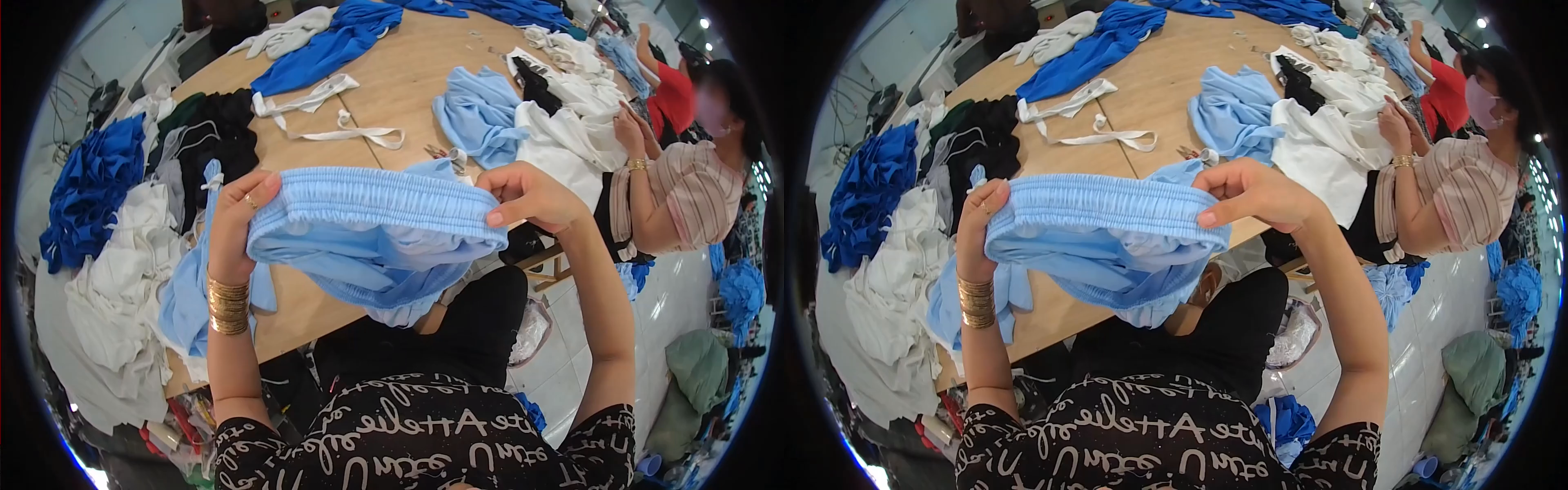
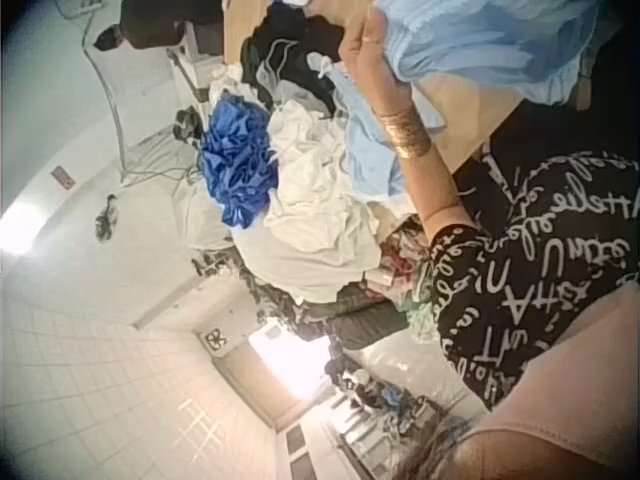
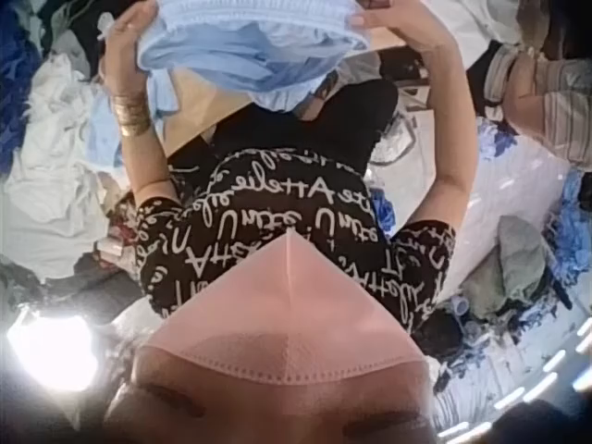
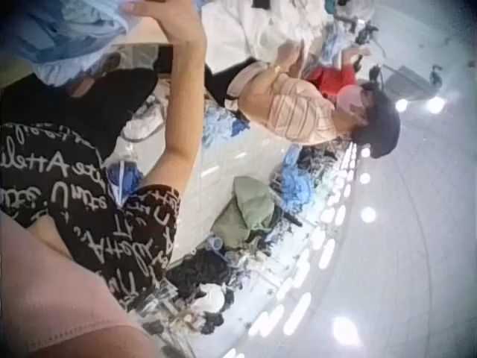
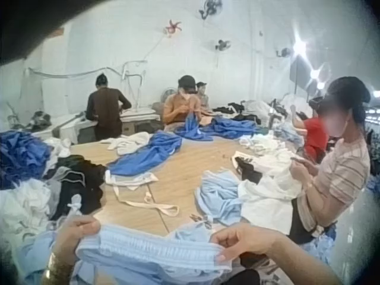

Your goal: Trimming excess threads and inspecting the waistbands of light blue garments using thread snips.

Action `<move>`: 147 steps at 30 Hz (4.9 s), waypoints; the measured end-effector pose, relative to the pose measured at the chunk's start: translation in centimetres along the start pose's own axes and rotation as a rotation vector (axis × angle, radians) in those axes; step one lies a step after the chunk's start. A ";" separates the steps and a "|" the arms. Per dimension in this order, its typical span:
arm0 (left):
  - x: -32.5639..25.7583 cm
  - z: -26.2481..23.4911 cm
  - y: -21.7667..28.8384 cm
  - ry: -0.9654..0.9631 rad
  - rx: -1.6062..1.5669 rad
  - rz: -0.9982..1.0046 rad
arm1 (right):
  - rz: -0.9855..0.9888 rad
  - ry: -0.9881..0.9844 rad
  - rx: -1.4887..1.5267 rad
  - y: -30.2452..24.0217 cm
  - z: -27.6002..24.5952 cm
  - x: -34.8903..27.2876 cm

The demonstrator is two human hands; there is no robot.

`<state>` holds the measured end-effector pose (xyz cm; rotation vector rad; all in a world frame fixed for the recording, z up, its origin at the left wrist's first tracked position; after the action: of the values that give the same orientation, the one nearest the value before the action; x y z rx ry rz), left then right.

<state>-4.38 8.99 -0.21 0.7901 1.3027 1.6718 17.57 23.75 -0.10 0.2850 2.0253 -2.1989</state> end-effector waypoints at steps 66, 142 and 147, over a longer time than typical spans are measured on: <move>-1.1 7.1 -2.2 -0.494 0.037 -0.208 | -0.259 0.818 -1.137 -4.8 -4.2 -5.0; 3.6 9.2 -10.7 -0.175 0.337 -0.044 | -0.145 0.640 0.358 2.0 -0.9 0.1; 3.5 7.9 -9.7 -0.192 -0.009 -0.243 | -0.135 1.059 -0.659 0.4 -6.6 -3.5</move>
<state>3.26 16.39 -7.60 0.7357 1.2041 1.3750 21.39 30.19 -0.19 1.4657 3.1690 -1.3356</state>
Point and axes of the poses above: each hand's wrist, its own x-axis towards the middle knuckle, its own z-axis out of the palm, y = z × x, the point moved 10 cm from there along x, towards the middle knuckle
